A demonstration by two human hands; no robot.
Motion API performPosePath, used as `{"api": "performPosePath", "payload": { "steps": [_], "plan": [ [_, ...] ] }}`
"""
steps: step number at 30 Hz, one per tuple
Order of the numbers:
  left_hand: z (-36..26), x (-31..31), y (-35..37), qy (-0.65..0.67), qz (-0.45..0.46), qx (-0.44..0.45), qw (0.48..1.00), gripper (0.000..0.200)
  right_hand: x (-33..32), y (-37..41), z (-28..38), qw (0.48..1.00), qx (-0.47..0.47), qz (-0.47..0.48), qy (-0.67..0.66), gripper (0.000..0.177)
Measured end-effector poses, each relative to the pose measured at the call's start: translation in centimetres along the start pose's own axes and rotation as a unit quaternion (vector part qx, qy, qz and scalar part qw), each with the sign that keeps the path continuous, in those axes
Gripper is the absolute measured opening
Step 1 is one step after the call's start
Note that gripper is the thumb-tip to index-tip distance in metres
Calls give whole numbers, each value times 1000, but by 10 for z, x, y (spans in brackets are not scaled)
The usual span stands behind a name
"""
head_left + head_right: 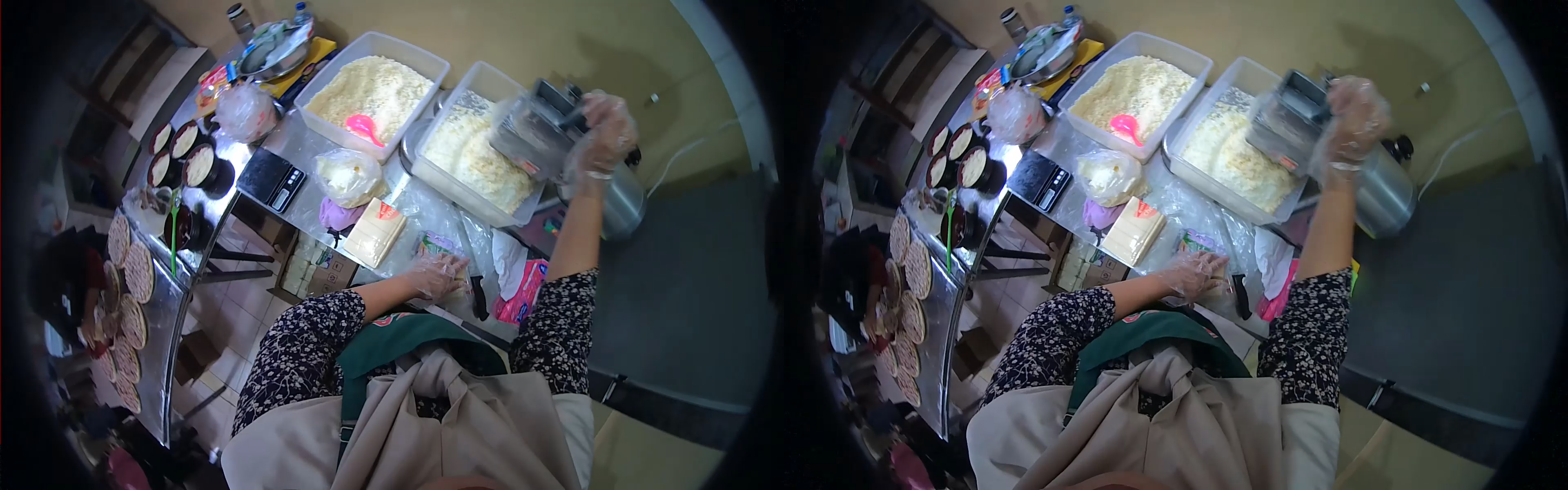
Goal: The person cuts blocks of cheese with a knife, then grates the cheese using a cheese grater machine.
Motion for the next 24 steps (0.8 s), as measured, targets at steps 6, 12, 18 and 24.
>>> {"api": "performPosePath", "payload": {
  "steps": [6, 12, 18, 24],
  "plan": [
    [15, 10, -17, 65, 0, 57, 996, 56, -12, -70, -8, 995, 89, -36, 5, 40],
    [30, -8, -21, 85, 17, 37, 996, 53, -23, -95, -14, 986, 144, -41, -70, 35],
    [52, 29, -56, 82, 26, 10, 996, 37, -47, -124, -37, 984, 150, 47, -87, 34],
    [92, 27, -48, 260, 36, 24, 965, 41, -71, -148, -62, 983, 142, 88, -74, 44]
  ]
}}
Point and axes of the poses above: each hand's wrist, its own y-axis away from the middle knuckle, its own x-axis out of the palm, z = x × y, the point moved 4 cm from there along -y, towards the middle knuckle, and after that the axes turned 15 degrees about -y, right-handed, at the moved point
